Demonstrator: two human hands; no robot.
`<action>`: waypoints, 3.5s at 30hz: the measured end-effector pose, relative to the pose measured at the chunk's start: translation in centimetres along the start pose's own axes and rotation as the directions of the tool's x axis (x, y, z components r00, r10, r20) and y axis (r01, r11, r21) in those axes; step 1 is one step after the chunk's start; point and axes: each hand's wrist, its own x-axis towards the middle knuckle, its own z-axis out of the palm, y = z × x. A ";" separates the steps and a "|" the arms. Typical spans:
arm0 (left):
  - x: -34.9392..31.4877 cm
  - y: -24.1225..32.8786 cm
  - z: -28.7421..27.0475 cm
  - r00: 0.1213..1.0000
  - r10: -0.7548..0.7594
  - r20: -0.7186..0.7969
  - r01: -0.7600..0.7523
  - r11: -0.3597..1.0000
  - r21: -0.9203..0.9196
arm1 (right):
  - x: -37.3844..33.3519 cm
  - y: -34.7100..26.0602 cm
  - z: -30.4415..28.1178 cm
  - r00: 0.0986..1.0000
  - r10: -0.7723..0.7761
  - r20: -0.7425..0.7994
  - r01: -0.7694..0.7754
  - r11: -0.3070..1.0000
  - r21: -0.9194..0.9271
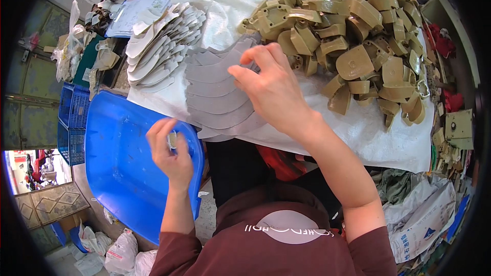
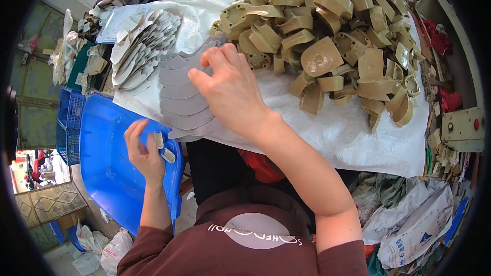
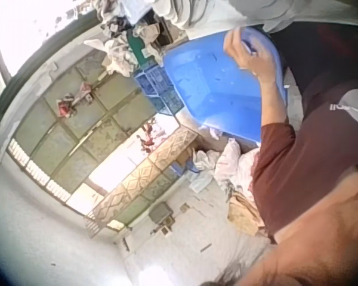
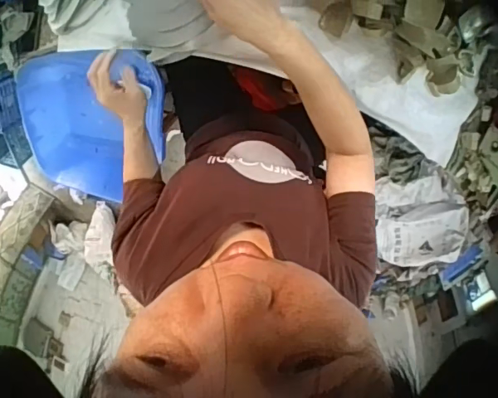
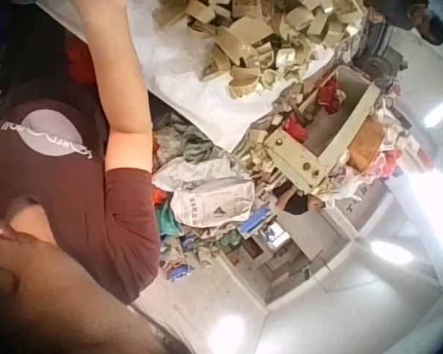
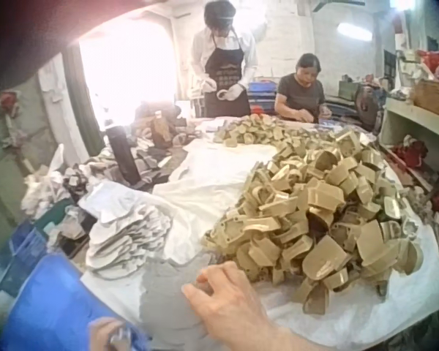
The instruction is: The person repeatedly picks up beige plastic components and gray adhesive pads from a table. They align the adhesive pad with the back of the plastic component and press them together. The finished assembly is then placed into a blue plastic bin. This process is repeated continuously throughout the video.
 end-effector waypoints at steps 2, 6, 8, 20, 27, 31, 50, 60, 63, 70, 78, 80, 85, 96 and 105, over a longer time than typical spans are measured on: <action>2.9 3.3 1.6 0.979 0.160 0.127 -0.156 0.987 -0.040 | 1.5 -0.2 1.2 0.999 -0.032 0.044 0.036 0.995 -0.097; 4.3 4.8 4.7 0.915 0.291 0.279 -0.319 0.946 0.062 | 2.5 0.1 2.5 0.982 0.001 0.189 0.040 0.976 -0.213; 3.9 4.4 5.4 0.925 0.231 0.301 -0.287 0.945 0.156 | 2.4 0.3 2.6 0.987 -0.020 0.162 0.048 0.983 -0.175; 3.8 8.1 3.4 0.900 0.206 0.384 -0.212 0.977 -0.026 | -1.2 -1.0 -6.4 0.975 0.088 -0.206 -0.049 0.981 0.188; 0.8 11.3 7.3 0.685 -0.081 0.724 0.725 0.166 -0.668 | -6.4 -2.3 -10.3 0.997 0.035 0.070 -0.032 0.998 -0.054; 0.8 12.5 8.8 0.707 -0.087 0.702 0.706 0.043 -0.707 | -6.8 1.5 -12.2 0.946 0.217 -0.240 -0.261 0.951 -0.168; 0.6 10.6 8.5 0.736 -0.108 0.668 0.668 -0.042 -0.743 | -3.2 2.1 -11.6 0.906 0.374 -0.199 -0.420 0.734 -0.533; 0.2 10.5 8.4 0.741 -0.148 0.655 0.659 -0.031 -0.752 | -7.2 2.0 -12.4 0.917 0.266 -0.298 -0.278 0.961 0.000; -0.3 11.1 8.4 0.737 -0.173 0.653 0.660 -0.026 -0.751 | -8.0 0.3 -12.7 0.919 0.235 -0.316 -0.192 0.968 0.162; -1.4 13.1 8.8 0.688 -0.056 0.724 0.724 -0.017 -0.689 | -9.9 -3.6 -9.9 0.937 0.233 -0.260 -0.119 0.913 0.389; -1.2 14.8 8.2 0.660 0.052 0.749 0.751 -0.014 -0.660 | -10.8 -3.4 -9.2 0.928 0.150 -0.340 -0.039 0.949 0.312; -1.2 14.8 8.2 0.652 0.065 0.755 0.757 -0.014 -0.653 | -10.8 -3.4 -9.3 0.922 0.159 -0.352 -0.043 0.948 0.317; -1.5 15.5 8.0 0.649 -0.008 0.760 0.760 0.028 -0.649 | -11.3 -3.0 -8.9 0.913 0.169 -0.372 -0.054 0.953 0.298; -0.9 14.8 8.4 0.869 0.030 0.495 0.408 0.524 -0.748 | -11.2 -2.3 -9.0 0.917 0.099 -0.385 -0.082 0.995 0.062; 0.1 13.9 7.9 0.908 0.172 0.382 0.077 0.828 -0.555 | -9.8 -4.1 -11.8 0.979 0.190 -0.079 -0.205 0.934 -0.294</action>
